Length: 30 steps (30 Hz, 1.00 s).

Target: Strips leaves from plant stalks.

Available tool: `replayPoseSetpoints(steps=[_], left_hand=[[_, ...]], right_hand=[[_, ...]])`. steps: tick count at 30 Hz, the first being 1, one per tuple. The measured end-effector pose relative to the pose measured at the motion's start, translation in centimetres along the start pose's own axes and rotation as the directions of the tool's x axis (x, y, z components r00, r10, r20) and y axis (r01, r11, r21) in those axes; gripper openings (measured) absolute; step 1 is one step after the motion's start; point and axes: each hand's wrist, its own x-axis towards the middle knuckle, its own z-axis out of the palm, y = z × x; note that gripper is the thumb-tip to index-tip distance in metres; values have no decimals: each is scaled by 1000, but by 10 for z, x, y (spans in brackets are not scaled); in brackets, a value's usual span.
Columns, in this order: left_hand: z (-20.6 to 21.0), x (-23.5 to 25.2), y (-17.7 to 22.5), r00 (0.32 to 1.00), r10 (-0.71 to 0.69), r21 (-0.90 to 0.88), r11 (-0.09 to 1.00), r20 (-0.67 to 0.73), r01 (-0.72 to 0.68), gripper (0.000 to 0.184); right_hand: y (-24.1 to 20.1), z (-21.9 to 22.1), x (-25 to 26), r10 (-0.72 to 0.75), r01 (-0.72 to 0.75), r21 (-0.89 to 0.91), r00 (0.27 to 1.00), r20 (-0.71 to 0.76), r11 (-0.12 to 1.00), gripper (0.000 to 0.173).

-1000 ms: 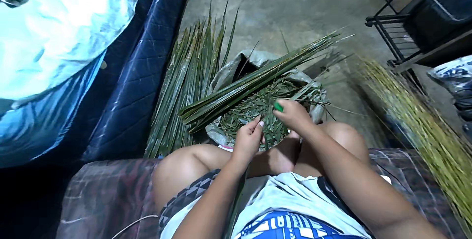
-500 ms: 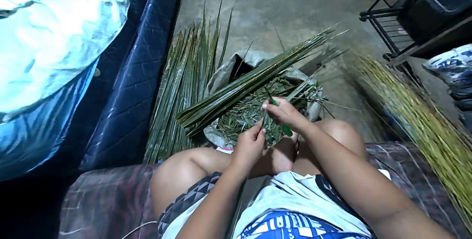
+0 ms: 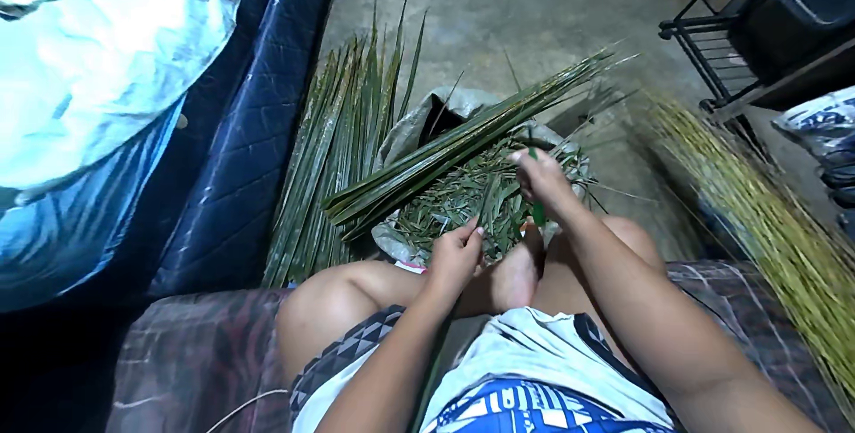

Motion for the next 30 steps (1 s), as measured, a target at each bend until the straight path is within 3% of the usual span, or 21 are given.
replayPoseSetpoints(steps=[3, 5, 8, 11, 14, 17, 19, 22, 25, 30], left_hand=[[-9, 6, -1, 998, -13, 176, 984, -66, 25, 42], [-13, 8, 1, 995, -28, 241, 969, -95, 50, 43], [-15, 8, 2, 995, -42, 298, 952, -96, 69, 43], [-10, 5, 5, 993, -20, 352, 934, -112, 58, 37], [-7, 4, 7, 996, -40, 344, 937, -84, 66, 45], [-6, 4, 7, 996, -43, 353, 933, -83, 69, 45], [-8, 4, 6, 994, -62, 367, 926, -84, 89, 46], [-11, 5, 8, 992, -85, 410, 905, -91, 115, 46], [-10, 3, 12, 990, -82, 518, 845, -111, 128, 38], [-6, 2, 17, 989, -106, 564, 813, -103, 146, 47]], right_hand=[[-9, 20, -24, 136, 9, -462, 951, 279, 887, 29], [-8, 39, -44, 196, 105, -612, 893, 404, 784, 28], [-16, 58, -63, 222, 160, -709, 883, 414, 686, 30], [-25, 60, -53, 200, 143, -828, 935, 292, 543, 34], [-22, 51, -25, 146, 22, -863, 983, 110, 505, 32], [-20, 37, -9, 110, -63, -823, 994, 0, 565, 28], [-21, 36, -13, 136, -57, -792, 990, 34, 608, 28], [-17, 48, -37, 229, 15, -743, 947, 226, 669, 33], [-16, 60, -59, 285, 53, -741, 903, 322, 669, 33], [-20, 52, -34, 217, -7, -832, 967, 137, 554, 34]])
